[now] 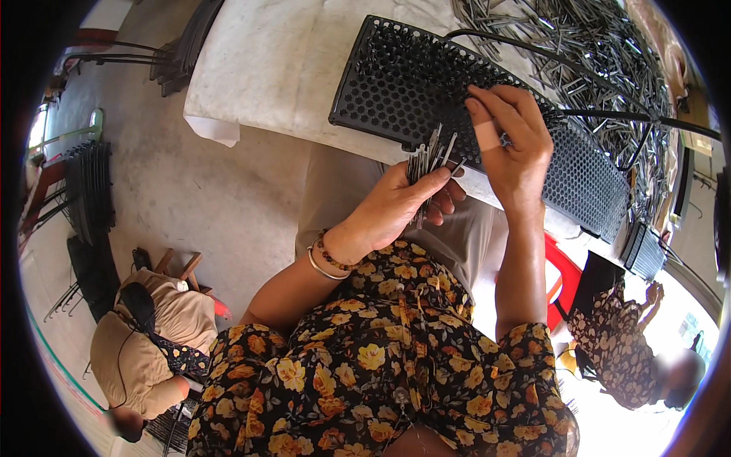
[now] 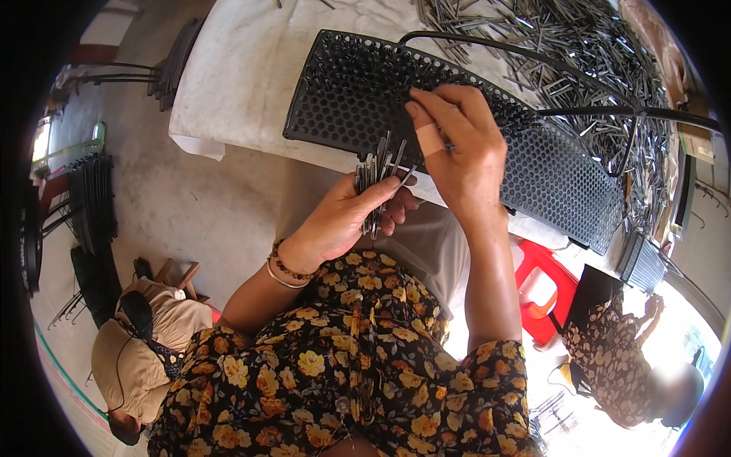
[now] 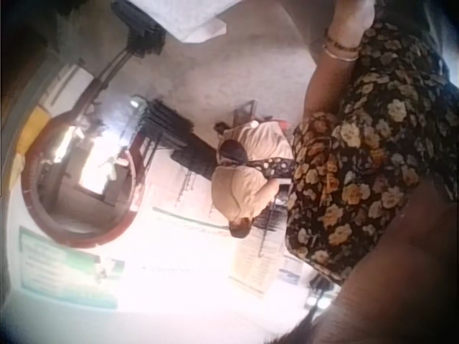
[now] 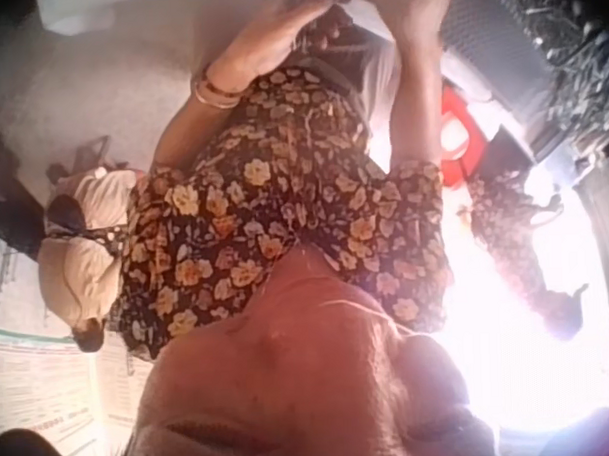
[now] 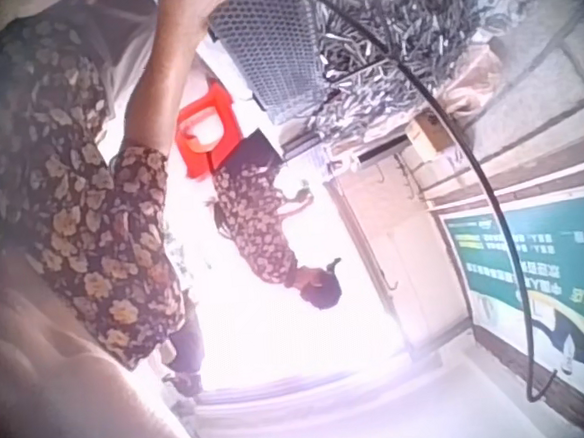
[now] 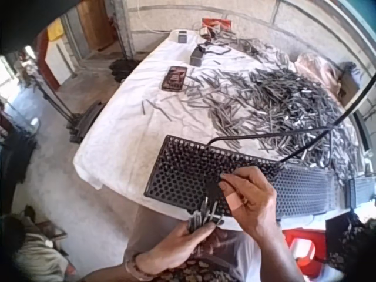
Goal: Inserting small metal pins into a perforated grid/tray as part of a fabrication process.
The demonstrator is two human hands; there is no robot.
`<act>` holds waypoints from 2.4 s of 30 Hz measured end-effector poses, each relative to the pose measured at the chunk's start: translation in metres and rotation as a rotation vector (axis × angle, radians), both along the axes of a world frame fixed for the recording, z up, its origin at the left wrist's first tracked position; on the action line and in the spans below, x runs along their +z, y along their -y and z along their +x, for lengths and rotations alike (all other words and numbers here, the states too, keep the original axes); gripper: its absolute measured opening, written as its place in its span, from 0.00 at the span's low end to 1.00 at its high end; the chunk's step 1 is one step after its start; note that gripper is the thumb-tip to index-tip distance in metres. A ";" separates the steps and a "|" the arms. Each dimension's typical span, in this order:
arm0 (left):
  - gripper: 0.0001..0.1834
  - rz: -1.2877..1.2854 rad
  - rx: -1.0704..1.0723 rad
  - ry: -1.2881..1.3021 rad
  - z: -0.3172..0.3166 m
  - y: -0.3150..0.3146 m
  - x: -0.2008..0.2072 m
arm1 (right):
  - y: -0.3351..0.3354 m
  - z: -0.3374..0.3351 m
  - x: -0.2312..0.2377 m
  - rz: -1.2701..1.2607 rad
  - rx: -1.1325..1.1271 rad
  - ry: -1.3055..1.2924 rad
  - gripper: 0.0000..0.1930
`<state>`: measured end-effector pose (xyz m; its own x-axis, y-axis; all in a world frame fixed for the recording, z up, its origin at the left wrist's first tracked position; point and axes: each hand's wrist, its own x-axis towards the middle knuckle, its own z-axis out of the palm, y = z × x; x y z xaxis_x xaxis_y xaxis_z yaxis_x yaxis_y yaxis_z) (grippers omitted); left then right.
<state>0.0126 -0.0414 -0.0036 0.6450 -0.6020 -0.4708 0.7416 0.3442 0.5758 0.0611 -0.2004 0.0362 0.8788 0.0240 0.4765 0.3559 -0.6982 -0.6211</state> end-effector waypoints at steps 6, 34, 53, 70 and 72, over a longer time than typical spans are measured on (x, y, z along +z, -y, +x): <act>0.16 0.006 0.009 0.188 0.000 0.003 0.003 | 0.010 -0.021 0.004 0.364 0.071 -0.585 0.09; 0.17 0.031 0.013 -0.005 0.000 0.003 0.006 | -0.004 0.000 -0.015 0.092 -0.177 -0.027 0.06; 0.15 0.089 0.022 0.174 -0.002 0.004 0.006 | -0.002 -0.016 0.016 0.167 0.007 -0.398 0.08; 0.15 0.104 -0.093 0.170 -0.002 0.008 0.000 | 0.016 -0.006 -0.009 0.177 -0.198 -0.116 0.07; 0.14 0.104 -0.092 0.154 -0.003 0.008 0.000 | 0.014 -0.006 -0.008 0.144 -0.170 -0.109 0.07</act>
